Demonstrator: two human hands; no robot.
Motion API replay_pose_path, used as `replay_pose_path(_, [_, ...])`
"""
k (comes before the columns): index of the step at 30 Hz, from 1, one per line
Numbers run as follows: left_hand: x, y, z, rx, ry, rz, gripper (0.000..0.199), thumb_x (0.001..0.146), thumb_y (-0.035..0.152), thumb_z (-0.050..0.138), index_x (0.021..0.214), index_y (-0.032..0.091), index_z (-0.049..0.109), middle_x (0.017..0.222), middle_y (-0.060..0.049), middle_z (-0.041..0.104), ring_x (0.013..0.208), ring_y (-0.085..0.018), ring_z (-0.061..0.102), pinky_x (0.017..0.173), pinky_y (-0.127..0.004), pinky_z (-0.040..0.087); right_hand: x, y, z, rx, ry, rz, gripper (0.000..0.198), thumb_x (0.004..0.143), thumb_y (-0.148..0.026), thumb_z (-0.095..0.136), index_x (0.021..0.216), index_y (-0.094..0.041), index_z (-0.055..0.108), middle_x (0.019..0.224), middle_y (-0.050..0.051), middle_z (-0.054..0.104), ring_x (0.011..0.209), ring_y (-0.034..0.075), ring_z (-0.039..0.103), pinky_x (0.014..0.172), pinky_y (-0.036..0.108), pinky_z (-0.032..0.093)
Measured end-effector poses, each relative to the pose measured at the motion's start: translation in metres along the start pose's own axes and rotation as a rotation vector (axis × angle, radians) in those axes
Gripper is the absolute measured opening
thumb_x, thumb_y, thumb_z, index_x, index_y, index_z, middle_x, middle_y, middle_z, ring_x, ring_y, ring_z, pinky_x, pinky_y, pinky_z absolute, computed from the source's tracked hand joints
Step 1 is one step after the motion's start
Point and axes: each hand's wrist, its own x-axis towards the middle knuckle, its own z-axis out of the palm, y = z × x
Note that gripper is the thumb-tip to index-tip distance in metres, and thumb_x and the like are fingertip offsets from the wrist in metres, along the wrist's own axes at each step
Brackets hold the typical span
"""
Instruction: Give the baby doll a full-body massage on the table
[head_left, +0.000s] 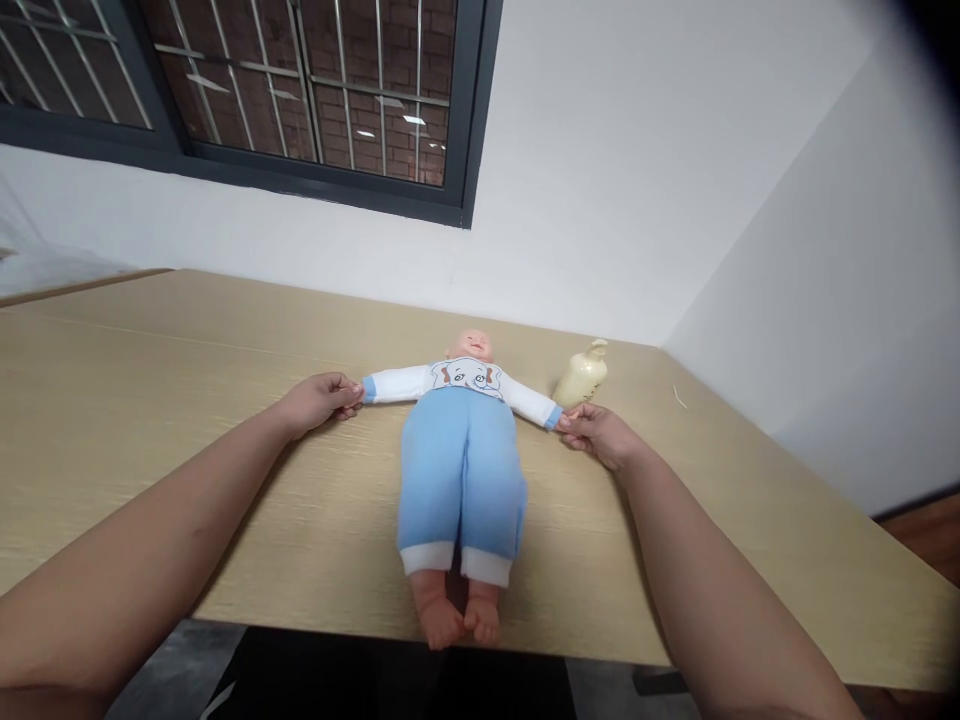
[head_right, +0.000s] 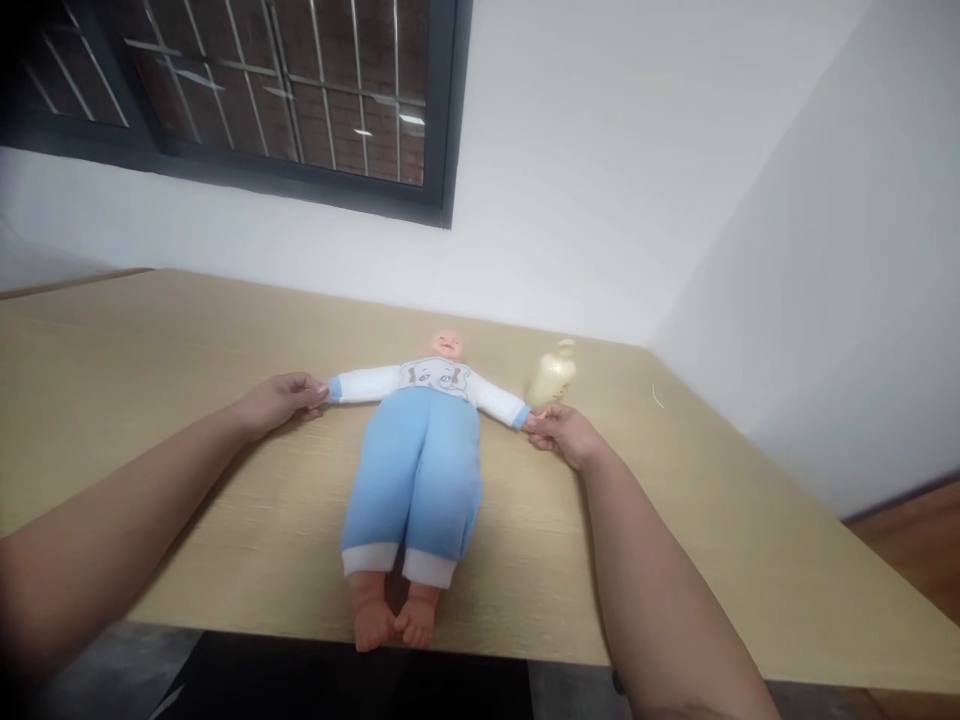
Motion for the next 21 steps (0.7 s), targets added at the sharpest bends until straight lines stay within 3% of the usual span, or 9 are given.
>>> replay_pose_path(7, [-0.002, 0.004, 0.002, -0.024, -0.06, 0.02, 0.039, 0.083, 0.053, 0.062, 0.069, 0.017, 0.055, 0.057, 0.001, 0.053, 0.049, -0.009, 0.039, 0.05, -0.022, 0.028, -0.001, -0.002, 0.005, 0.023, 0.062, -0.031, 0.04, 0.067, -0.042, 0.086, 0.068, -0.015, 0.056, 0.061, 0.0, 0.06, 0.052, 0.007, 0.054, 0.051, 0.02, 0.047])
replay_pose_path(10, [-0.003, 0.006, 0.001, -0.042, -0.074, 0.026, 0.04, 0.085, 0.052, 0.059, 0.066, 0.018, 0.053, 0.057, 0.001, 0.052, 0.049, -0.009, 0.037, 0.049, -0.022, 0.026, -0.002, -0.003, 0.006, 0.05, 0.077, -0.043, 0.037, 0.072, -0.044, 0.082, 0.071, -0.014, 0.061, 0.064, 0.001, 0.06, 0.051, 0.006, 0.051, 0.05, 0.02, 0.046])
replay_pose_path(15, [-0.001, 0.002, 0.0, -0.088, -0.06, 0.014, 0.037, 0.081, 0.05, 0.062, 0.064, 0.018, 0.055, 0.056, 0.0, 0.053, 0.049, -0.011, 0.042, 0.048, -0.023, 0.03, -0.001, -0.005, 0.007, 0.076, 0.156, -0.017, 0.024, 0.08, -0.034, 0.076, 0.079, -0.012, 0.067, 0.072, 0.005, 0.065, 0.053, 0.007, 0.054, 0.05, 0.019, 0.05])
replay_pose_path(21, [0.003, -0.006, -0.002, -0.174, 0.008, -0.053, 0.026, 0.073, 0.041, 0.072, 0.076, 0.016, 0.066, 0.068, -0.004, 0.064, 0.057, -0.013, 0.054, 0.054, -0.024, 0.042, -0.005, -0.005, 0.001, 0.112, 0.102, 0.003, 0.011, 0.081, -0.019, 0.071, 0.087, -0.01, 0.072, 0.087, 0.011, 0.069, 0.069, 0.013, 0.065, 0.062, 0.02, 0.058])
